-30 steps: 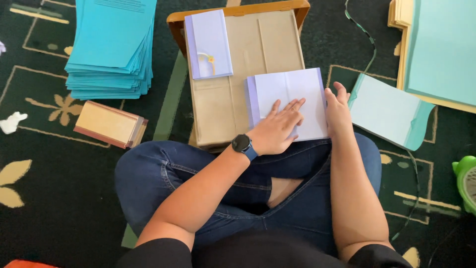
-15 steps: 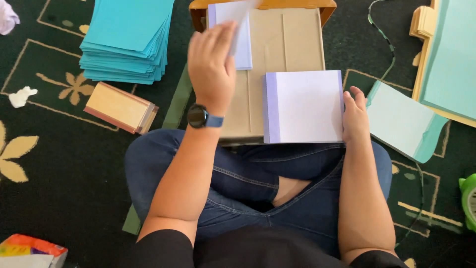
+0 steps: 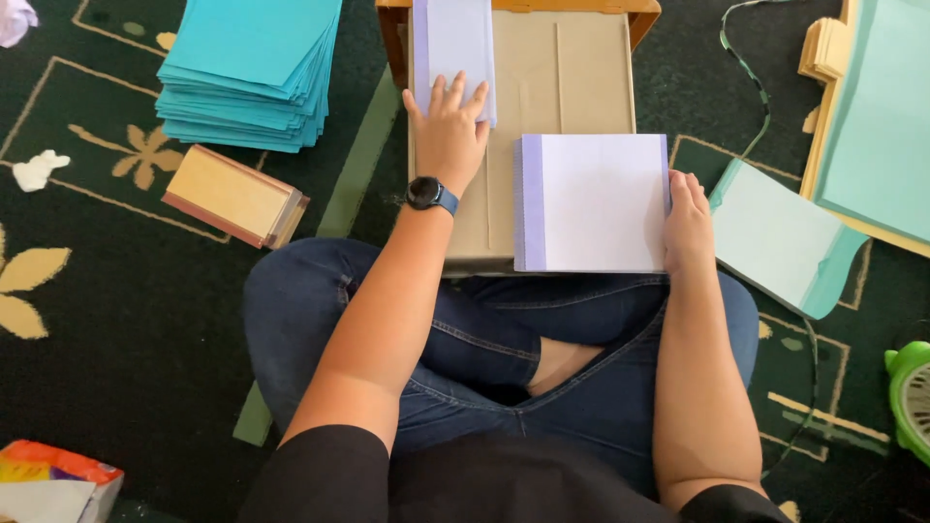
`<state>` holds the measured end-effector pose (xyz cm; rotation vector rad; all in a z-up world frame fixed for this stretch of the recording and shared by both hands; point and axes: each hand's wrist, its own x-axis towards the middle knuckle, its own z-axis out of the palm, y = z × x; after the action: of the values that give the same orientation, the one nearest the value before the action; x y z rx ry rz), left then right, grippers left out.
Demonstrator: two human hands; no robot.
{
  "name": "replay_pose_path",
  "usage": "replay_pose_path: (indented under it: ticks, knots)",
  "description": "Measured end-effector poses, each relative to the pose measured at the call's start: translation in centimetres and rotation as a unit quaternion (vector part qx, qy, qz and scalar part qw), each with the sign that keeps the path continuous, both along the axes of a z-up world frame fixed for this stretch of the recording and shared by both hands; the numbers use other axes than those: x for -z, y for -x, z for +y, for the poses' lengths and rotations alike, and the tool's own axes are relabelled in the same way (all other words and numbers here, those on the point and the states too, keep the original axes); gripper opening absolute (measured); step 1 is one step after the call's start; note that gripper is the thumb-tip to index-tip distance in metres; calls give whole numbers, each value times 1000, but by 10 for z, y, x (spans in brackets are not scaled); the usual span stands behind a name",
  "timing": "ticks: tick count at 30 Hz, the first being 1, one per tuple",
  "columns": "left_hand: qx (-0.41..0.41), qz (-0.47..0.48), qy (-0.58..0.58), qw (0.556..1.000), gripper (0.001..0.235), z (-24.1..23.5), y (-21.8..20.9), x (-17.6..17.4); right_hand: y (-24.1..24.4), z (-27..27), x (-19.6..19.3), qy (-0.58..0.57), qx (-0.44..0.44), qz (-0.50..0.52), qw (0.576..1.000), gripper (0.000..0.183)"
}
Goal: Folding paper inserts and organizing them into a neat stack on a cardboard surface.
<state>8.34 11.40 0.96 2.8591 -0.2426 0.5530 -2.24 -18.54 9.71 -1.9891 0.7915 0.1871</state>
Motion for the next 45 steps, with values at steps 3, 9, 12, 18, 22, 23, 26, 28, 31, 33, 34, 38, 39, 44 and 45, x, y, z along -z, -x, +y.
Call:
replay_pose_path:
  ticks: [3, 9, 12, 18, 22, 23, 26, 28, 31, 33, 34, 38, 39, 44, 45]
  knots:
    - [-5, 1, -4, 1000, 48, 0, -5, 3, 1, 4, -7, 6, -11, 5, 1000, 62]
    - [1, -29, 29, 999, 46, -1, -4, -1, 2, 3, -2, -15, 20, -10, 1000, 69]
    - [4, -27, 38, 999, 46, -2, -4, 2, 2, -1, 5, -14, 13, -21, 1000, 70]
    - [25, -9, 70, 997, 48, 2, -9, 2, 5, 6, -3, -8, 4, -16, 1000, 66]
    - [22, 27, 85, 996, 66, 1, -7, -2, 3, 2, 5, -6, 0, -24, 1000, 66]
    - [26, 23, 80, 996, 74, 1, -6, -3, 3, 2, 5, -7, 1, -20, 1000, 67]
    - [39, -7, 83, 996, 79, -5, 2, -16, 2, -3, 13, -11, -2, -35, 999, 65]
    - [49, -34, 92, 994, 77, -23, 14, -26, 0, -5, 17, -14, -6, -55, 998, 62]
    - [110, -85, 148, 979, 36, -76, 41, -18, -3, -11, 33, 13, 3, -28, 1000, 64]
    - [247, -33, 153, 956, 51, -119, 63, 8, -5, -24, 63, 72, -71, -85, 991, 52]
    - [249, -29, 154, 956, 51, -124, 77, 5, -4, -23, 59, 72, -69, -81, 992, 52]
    - [295, 20, 100, 950, 61, -136, 107, -1, -1, -20, 48, 96, -103, -69, 988, 49]
    - [297, 30, 84, 951, 63, -136, 108, 0, -1, -20, 45, 103, -116, -64, 986, 49]
    - [275, 38, 109, 955, 60, -137, 105, -1, 9, -53, 61, 202, -172, -49, 963, 50]
    - [264, 35, 127, 956, 56, -136, 106, -2, 13, -60, 64, 232, -174, -28, 957, 49]
